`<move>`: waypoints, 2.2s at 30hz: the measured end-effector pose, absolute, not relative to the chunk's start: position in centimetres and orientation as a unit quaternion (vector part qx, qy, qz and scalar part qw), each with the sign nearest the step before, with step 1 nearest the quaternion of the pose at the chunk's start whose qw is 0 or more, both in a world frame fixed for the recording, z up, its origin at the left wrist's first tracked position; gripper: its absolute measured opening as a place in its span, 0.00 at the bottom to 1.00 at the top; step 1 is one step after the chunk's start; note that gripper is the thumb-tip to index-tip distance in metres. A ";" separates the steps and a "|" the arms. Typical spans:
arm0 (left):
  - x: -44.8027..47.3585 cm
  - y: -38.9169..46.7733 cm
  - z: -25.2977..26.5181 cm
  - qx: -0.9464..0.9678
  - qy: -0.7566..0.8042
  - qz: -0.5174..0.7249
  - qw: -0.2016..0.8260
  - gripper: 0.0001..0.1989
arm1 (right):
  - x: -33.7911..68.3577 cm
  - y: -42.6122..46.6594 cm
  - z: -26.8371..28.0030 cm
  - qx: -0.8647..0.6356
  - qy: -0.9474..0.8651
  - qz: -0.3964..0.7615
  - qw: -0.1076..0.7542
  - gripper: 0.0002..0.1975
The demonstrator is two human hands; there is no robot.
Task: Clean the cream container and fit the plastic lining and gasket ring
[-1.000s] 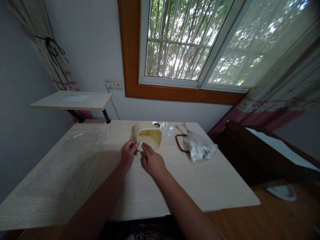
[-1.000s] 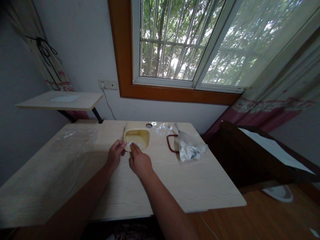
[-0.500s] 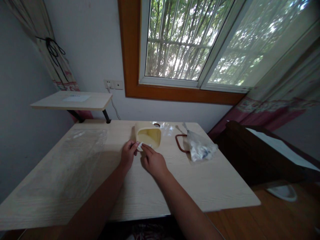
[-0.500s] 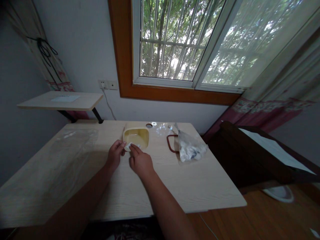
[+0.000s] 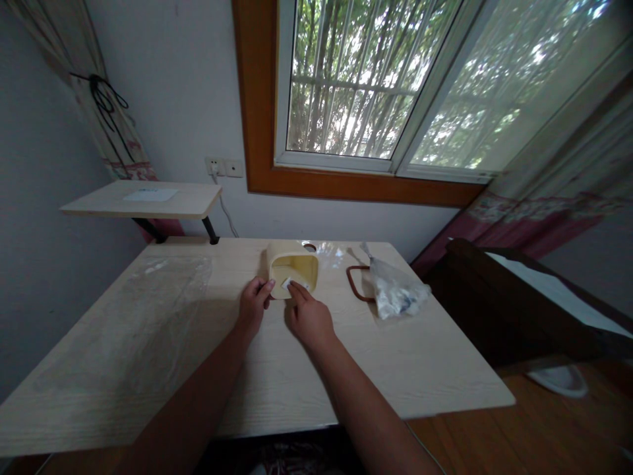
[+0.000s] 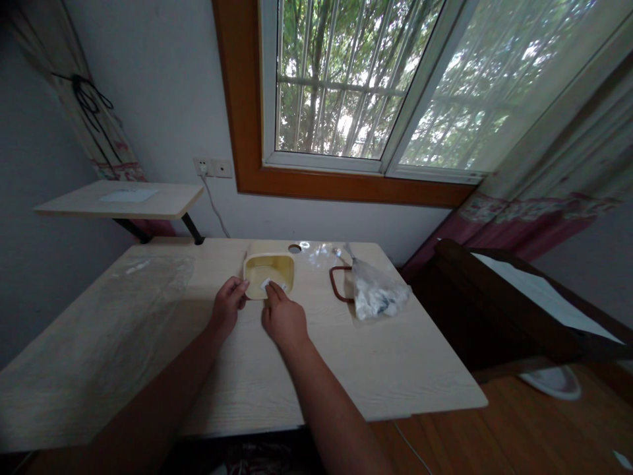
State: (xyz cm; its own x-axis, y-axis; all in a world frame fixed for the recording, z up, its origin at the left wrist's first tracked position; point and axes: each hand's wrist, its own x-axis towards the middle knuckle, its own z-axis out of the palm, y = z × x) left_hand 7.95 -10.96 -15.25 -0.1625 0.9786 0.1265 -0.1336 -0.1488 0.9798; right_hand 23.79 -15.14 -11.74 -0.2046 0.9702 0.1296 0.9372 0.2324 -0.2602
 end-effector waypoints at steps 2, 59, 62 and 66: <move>8.0 -11.0 -15.2 0.456 0.460 0.607 0.460 0.18 | 23.8 -15.1 -11.8 -0.622 -0.771 0.055 0.128 0.32; 7.9 -10.9 -15.6 0.475 0.455 0.598 0.458 0.19 | 23.3 -15.4 -12.3 -0.544 -0.810 0.103 0.192 0.32; 7.9 -10.8 -15.8 0.467 0.456 0.601 0.461 0.19 | 23.3 -15.4 -12.3 -0.533 -0.815 0.108 0.202 0.32; 7.9 -10.8 -15.8 0.463 0.452 0.602 0.467 0.20 | 23.3 -15.4 -12.5 -0.520 -0.821 0.110 0.211 0.32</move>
State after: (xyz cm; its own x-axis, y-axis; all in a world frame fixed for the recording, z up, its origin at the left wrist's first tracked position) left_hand 7.93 -10.76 -15.80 -0.1347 0.9817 0.1349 -0.1448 -0.1542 0.9774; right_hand 23.26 -15.36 -12.52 -0.3707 0.8993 0.2319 0.8063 0.4356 -0.4002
